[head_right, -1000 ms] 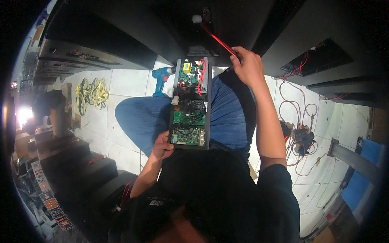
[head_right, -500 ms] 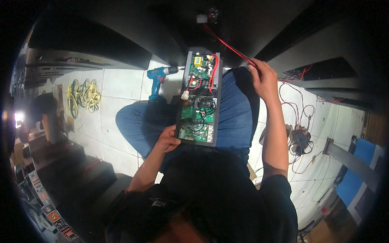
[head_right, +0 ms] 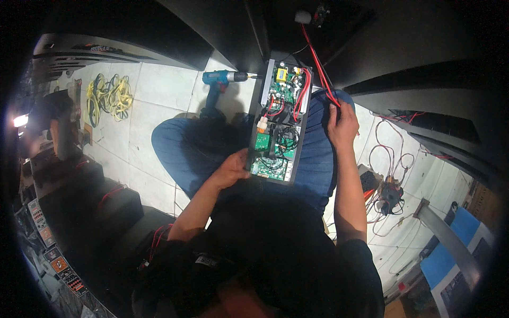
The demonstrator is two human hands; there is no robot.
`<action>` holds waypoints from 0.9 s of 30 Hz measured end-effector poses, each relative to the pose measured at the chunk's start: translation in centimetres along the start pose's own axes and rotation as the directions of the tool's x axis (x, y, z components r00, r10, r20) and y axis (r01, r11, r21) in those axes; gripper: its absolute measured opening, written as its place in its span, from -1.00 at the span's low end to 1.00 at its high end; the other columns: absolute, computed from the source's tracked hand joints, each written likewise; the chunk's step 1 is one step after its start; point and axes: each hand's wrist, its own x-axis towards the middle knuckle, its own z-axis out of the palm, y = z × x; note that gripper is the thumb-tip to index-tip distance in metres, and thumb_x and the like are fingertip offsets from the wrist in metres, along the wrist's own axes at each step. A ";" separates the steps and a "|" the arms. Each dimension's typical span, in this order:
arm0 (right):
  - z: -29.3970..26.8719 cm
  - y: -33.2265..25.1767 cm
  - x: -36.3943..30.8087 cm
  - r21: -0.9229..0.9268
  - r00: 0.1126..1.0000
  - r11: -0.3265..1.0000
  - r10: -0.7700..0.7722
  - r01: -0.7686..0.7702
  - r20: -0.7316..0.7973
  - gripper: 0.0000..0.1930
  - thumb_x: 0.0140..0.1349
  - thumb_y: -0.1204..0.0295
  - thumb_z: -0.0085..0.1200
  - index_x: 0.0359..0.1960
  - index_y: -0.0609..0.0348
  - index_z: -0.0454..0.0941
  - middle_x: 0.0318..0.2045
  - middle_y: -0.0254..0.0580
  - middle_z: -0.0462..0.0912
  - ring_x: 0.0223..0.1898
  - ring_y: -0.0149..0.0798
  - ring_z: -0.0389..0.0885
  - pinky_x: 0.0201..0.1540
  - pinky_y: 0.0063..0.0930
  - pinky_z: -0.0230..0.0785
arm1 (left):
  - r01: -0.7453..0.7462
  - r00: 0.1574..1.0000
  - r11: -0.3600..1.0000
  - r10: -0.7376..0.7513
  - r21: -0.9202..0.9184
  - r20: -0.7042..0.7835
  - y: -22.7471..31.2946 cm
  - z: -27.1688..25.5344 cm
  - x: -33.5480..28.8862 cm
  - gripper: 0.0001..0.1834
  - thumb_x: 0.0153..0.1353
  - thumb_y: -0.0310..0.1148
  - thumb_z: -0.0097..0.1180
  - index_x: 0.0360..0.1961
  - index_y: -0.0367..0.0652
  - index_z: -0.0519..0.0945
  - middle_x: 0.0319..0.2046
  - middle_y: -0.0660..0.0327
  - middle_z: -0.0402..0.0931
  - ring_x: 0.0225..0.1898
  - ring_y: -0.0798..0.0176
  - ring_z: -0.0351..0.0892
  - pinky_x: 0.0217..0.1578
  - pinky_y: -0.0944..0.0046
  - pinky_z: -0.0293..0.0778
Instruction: The person sits on the floor and works on a circuit board, connecting wires and using a multimeter to test connections. They handle the board and wires with both hands, occasionally reaching for tools on the floor.
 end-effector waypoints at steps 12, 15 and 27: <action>0.7 1.6 -0.5 0.198 0.974 0.973 0.150 -0.115 -0.169 -0.73 0.28 0.34 0.11 -0.13 0.31 0.54 -0.29 0.01 0.63 -0.27 -0.12 0.62 -0.14 -0.33 0.42 | -0.713 0.683 0.396 0.577 0.578 0.448 15.5 12.5 -5.3 -0.75 0.14 -0.54 0.02 -0.16 -0.20 0.64 -0.13 0.11 0.60 -0.06 0.06 0.60 0.00 0.01 0.49; 0.4 1.5 -0.2 0.172 0.961 0.980 0.141 -0.102 -0.236 -0.76 0.31 0.37 0.07 -0.15 0.32 0.56 -0.31 -0.01 0.65 -0.26 -0.17 0.62 -0.12 -0.36 0.42 | -0.926 0.377 0.302 0.706 0.228 0.599 17.1 18.3 -5.6 -0.79 0.21 -0.38 0.01 -0.21 -0.20 0.63 -0.21 0.17 0.57 -0.14 0.13 0.58 -0.02 0.04 0.48; -0.9 1.1 0.1 0.005 0.943 1.000 -0.011 0.013 -0.333 -0.84 0.24 0.47 0.12 -0.20 0.28 0.60 -0.35 -0.04 0.62 -0.29 -0.15 0.61 -0.17 -0.35 0.42 | -0.945 0.310 0.296 0.946 0.140 0.090 15.0 23.1 -6.3 -0.81 -0.07 -0.38 0.37 -0.49 -0.28 0.65 -0.50 0.15 0.56 -0.39 0.17 0.58 -0.21 0.07 0.56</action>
